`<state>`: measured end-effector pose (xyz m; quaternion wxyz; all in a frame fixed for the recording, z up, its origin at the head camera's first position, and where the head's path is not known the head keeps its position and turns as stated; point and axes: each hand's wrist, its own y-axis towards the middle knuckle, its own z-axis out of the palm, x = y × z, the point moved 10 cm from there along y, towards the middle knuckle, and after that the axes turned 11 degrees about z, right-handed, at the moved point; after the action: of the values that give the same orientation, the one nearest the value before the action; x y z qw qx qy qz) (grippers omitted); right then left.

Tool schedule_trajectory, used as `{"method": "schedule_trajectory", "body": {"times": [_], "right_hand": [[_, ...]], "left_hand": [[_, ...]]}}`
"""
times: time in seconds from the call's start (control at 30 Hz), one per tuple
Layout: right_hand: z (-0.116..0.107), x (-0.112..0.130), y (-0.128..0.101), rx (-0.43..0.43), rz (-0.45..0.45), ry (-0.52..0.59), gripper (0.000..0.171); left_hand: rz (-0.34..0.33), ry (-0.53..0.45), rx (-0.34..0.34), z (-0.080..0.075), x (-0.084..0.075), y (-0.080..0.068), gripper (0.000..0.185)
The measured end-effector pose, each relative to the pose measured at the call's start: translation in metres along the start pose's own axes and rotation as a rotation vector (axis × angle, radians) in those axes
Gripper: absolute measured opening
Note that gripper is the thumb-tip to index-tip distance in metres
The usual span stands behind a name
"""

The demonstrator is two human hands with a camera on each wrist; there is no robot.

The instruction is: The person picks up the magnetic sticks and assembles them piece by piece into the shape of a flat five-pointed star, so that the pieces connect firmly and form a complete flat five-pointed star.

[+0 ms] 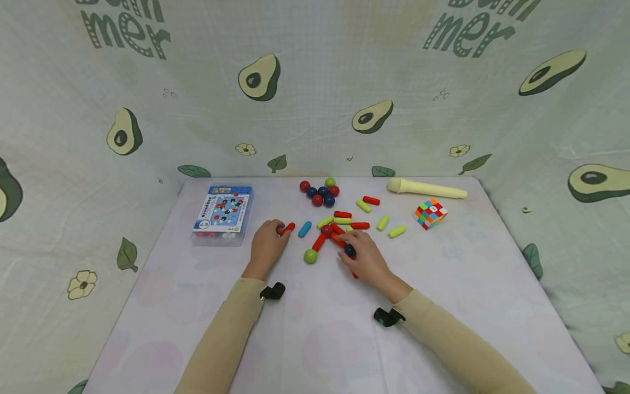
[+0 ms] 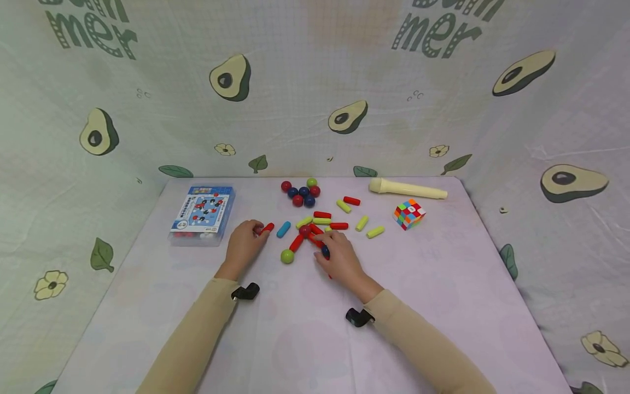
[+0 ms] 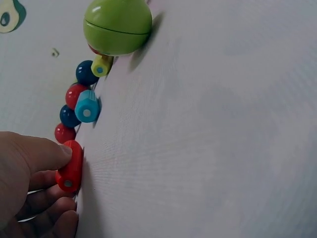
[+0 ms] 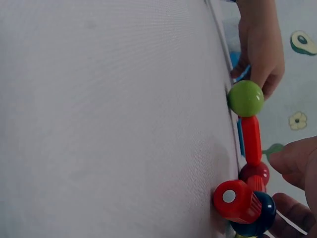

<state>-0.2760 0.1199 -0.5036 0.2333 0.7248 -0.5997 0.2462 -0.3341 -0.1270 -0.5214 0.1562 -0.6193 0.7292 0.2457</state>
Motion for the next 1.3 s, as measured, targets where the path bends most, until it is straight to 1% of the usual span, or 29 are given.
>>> {"method": "schedule_trajectory", "body": {"times": [0.1, 0.3, 0.37, 0.53, 0.7, 0.9, 1.07, 1.2, 1.3], "right_hand": [[0.004, 0.008, 0.002, 0.011, -0.039, -0.027, 0.044], [0.010, 0.022, 0.007, 0.016, -0.101, -0.056, 0.043], [0.014, 0.025, 0.008, 0.023, -0.118, -0.066, 0.044], [0.026, 0.032, 0.011, 0.072, -0.143, -0.062, 0.046], [0.038, 0.043, 0.011, 0.136, -0.187, -0.044, 0.045], [0.048, 0.051, 0.012, 0.184, -0.203, -0.024, 0.044], [0.054, 0.054, 0.014, 0.195, -0.209, -0.044, 0.040], [0.057, 0.056, 0.014, 0.200, -0.204, -0.055, 0.037], [0.056, 0.059, 0.014, 0.195, -0.214, -0.052, 0.037]], "left_hand": [[-0.009, -0.001, 0.009, 0.000, 0.000, 0.000, 0.027], [-0.035, -0.016, 0.053, 0.002, 0.002, -0.002, 0.025], [-0.035, -0.023, 0.066, 0.003, 0.001, -0.003, 0.023], [-0.019, -0.028, 0.100, 0.005, 0.001, -0.007, 0.023], [-0.025, -0.023, 0.126, 0.008, 0.002, -0.013, 0.022], [-0.034, -0.023, 0.141, 0.007, -0.001, -0.018, 0.023], [-0.032, -0.022, 0.167, 0.008, -0.004, -0.023, 0.026], [-0.023, -0.019, 0.183, 0.007, -0.006, -0.026, 0.024], [-0.030, -0.036, 0.201, 0.008, -0.006, -0.029, 0.023]]}}
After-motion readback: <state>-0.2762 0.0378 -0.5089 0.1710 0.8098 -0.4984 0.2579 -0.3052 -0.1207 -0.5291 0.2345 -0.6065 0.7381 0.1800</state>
